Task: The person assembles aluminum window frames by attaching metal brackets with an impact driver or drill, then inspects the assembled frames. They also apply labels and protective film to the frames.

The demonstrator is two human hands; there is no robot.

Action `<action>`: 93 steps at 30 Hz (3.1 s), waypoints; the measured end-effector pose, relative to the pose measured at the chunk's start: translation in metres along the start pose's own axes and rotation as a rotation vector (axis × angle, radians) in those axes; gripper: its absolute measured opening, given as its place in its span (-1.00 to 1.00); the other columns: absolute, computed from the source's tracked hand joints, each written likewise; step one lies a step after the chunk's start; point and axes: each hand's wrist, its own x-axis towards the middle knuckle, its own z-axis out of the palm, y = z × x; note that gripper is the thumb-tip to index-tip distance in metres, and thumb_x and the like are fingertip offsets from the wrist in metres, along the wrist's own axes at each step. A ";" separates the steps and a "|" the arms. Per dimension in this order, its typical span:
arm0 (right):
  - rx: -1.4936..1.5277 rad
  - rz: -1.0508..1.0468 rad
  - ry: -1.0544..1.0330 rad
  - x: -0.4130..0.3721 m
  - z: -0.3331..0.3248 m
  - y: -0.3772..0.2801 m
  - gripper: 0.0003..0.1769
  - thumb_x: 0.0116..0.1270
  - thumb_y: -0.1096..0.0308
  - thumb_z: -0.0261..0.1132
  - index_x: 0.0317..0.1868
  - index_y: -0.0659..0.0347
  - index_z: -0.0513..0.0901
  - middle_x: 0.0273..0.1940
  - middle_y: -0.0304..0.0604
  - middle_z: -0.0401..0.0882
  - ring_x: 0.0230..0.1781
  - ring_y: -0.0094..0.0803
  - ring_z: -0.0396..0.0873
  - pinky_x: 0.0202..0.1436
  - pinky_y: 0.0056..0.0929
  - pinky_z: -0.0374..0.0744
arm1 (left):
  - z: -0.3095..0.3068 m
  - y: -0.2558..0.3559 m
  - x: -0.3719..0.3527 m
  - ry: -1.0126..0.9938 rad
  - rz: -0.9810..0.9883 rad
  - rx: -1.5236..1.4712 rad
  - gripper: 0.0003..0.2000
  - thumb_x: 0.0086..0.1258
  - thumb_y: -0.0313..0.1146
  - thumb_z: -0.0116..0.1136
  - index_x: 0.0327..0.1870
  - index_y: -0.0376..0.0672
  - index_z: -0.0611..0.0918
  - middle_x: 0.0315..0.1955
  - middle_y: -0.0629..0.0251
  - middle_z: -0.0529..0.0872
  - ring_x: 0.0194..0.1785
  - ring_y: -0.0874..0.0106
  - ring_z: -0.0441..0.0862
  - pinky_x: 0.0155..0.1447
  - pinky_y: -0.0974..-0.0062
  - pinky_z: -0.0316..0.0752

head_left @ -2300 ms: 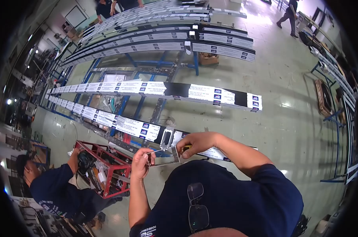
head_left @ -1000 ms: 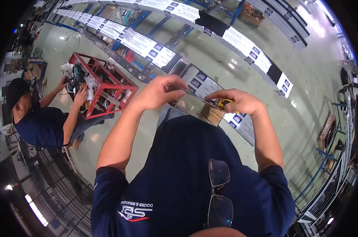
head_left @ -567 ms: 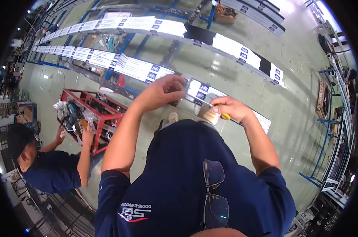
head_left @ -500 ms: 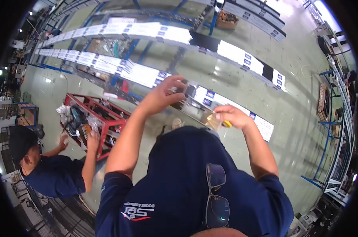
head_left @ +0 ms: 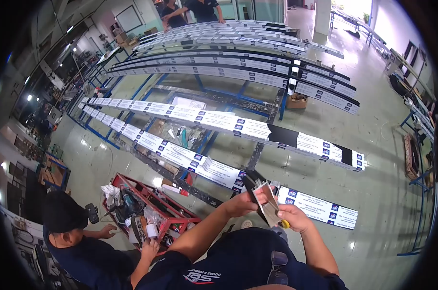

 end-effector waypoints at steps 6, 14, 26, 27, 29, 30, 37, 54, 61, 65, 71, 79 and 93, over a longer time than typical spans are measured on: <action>0.107 -0.042 0.019 0.015 -0.003 0.009 -0.54 0.57 0.10 0.24 0.14 0.39 0.61 -0.13 -0.13 0.71 -0.22 -0.46 0.66 -0.09 -0.46 0.64 | 0.005 0.022 -0.003 0.140 0.084 -0.163 -0.47 0.50 -0.39 0.21 0.46 -0.22 0.39 0.27 0.24 0.58 0.38 0.34 0.52 0.53 0.23 0.32; -0.147 -0.021 0.191 0.011 0.010 0.006 -0.62 0.49 0.27 0.31 0.23 0.24 0.62 -0.24 -0.24 0.63 -0.28 -0.51 0.58 -0.16 -0.49 0.57 | -0.003 0.012 -0.007 0.509 0.037 -0.081 -0.71 0.57 -0.33 0.20 0.22 -0.09 0.50 -0.01 0.44 0.65 0.03 0.58 0.64 0.04 0.49 0.60; -0.262 0.031 0.233 0.014 0.027 0.013 -0.62 0.43 0.32 0.37 0.22 0.16 0.64 -0.34 -0.39 0.56 -0.38 -0.64 0.49 -0.28 -0.60 0.47 | 0.006 0.008 -0.012 0.564 0.010 0.159 -0.64 0.54 -0.19 0.23 0.23 -0.12 0.51 -0.05 0.41 0.70 -0.06 0.62 0.62 -0.15 0.61 0.50; -0.204 0.053 0.219 0.012 0.029 0.013 -0.61 0.45 0.26 0.39 0.23 0.16 0.65 -0.31 -0.40 0.56 -0.34 -0.64 0.49 -0.25 -0.60 0.48 | 0.007 0.010 -0.014 0.591 -0.003 0.161 -0.65 0.54 -0.20 0.23 0.22 -0.11 0.51 -0.05 0.42 0.70 -0.07 0.63 0.62 -0.16 0.62 0.48; -0.211 0.057 0.236 0.010 0.031 0.013 -0.61 0.46 0.25 0.40 0.23 0.15 0.65 -0.30 -0.39 0.56 -0.33 -0.64 0.49 -0.24 -0.60 0.49 | 0.008 0.015 -0.017 0.622 -0.038 0.178 -0.69 0.55 -0.20 0.20 0.19 -0.11 0.52 -0.07 0.42 0.69 -0.10 0.65 0.60 -0.18 0.62 0.45; -0.222 0.077 0.233 0.008 0.032 0.014 -0.60 0.46 0.23 0.40 0.23 0.15 0.65 -0.29 -0.39 0.56 -0.32 -0.64 0.49 -0.23 -0.60 0.49 | 0.006 0.015 -0.018 0.605 -0.044 0.184 -0.69 0.55 -0.20 0.20 0.19 -0.11 0.52 -0.07 0.42 0.69 -0.10 0.65 0.60 -0.18 0.62 0.45; -0.364 0.095 0.249 0.008 0.035 0.017 -0.55 0.42 0.10 0.42 0.23 0.10 0.66 0.00 -0.26 0.67 -0.01 -0.47 0.59 0.12 -0.41 0.56 | -0.007 0.009 -0.021 0.752 -0.100 0.159 -0.64 0.49 -0.22 0.30 0.19 -0.12 0.54 -0.08 0.40 0.69 -0.11 0.57 0.66 -0.18 0.53 0.56; -0.381 0.051 0.414 0.021 0.042 0.031 -0.46 0.37 -0.01 0.46 0.18 0.20 0.66 0.06 -0.09 0.68 0.10 -0.30 0.60 0.22 -0.35 0.53 | -0.024 -0.007 -0.022 0.777 -0.284 0.326 -0.45 0.37 -0.17 0.45 0.21 -0.27 0.46 -0.09 0.27 0.73 -0.11 0.49 0.71 -0.09 0.47 0.62; -0.559 0.110 0.514 0.025 0.042 0.034 -0.38 0.31 -0.11 0.47 0.14 0.22 0.66 -0.06 0.02 0.70 -0.03 -0.20 0.64 0.11 -0.27 0.58 | -0.017 -0.031 0.001 0.798 -0.279 0.522 -0.32 0.22 -0.16 0.58 0.19 -0.36 0.42 -0.05 0.11 0.72 -0.07 0.41 0.71 0.00 0.43 0.64; -0.649 -0.017 0.623 0.024 0.038 0.046 -0.42 0.28 -0.07 0.50 0.08 0.24 0.68 -0.16 0.02 0.71 -0.15 -0.24 0.64 0.01 -0.25 0.59 | -0.002 -0.023 0.012 0.791 -0.236 0.746 -0.33 0.21 -0.13 0.58 0.19 -0.37 0.49 -0.11 0.16 0.75 -0.08 0.41 0.72 0.03 0.42 0.63; -0.557 0.079 0.670 0.020 0.035 0.045 -0.64 0.30 0.09 0.51 -0.19 0.23 0.70 -0.35 -0.16 0.65 -0.36 -0.43 0.53 -0.20 -0.35 0.54 | -0.008 -0.036 0.015 0.623 -0.320 0.501 -0.42 0.39 -0.14 0.41 0.31 -0.27 0.53 -0.11 0.20 0.78 -0.12 0.47 0.72 -0.04 0.46 0.60; -0.509 0.066 0.767 0.022 0.033 0.071 -0.72 0.36 0.16 0.48 -0.14 0.20 0.73 -0.30 -0.25 0.66 -0.28 -0.50 0.55 -0.12 -0.42 0.55 | -0.016 -0.035 0.005 0.517 -0.395 0.321 -0.37 0.45 -0.30 0.34 0.51 -0.15 0.39 0.22 0.15 0.61 0.09 0.40 0.65 0.08 0.43 0.57; -0.380 0.121 0.797 0.020 0.027 0.089 -0.60 0.38 0.09 0.45 0.04 0.22 0.76 -0.19 -0.12 0.76 -0.22 -0.43 0.65 -0.04 -0.40 0.61 | -0.014 -0.043 0.011 0.471 -0.365 0.575 -0.09 0.21 -0.63 0.39 0.63 -0.21 0.20 0.29 0.13 0.62 0.06 0.46 0.64 0.16 0.50 0.57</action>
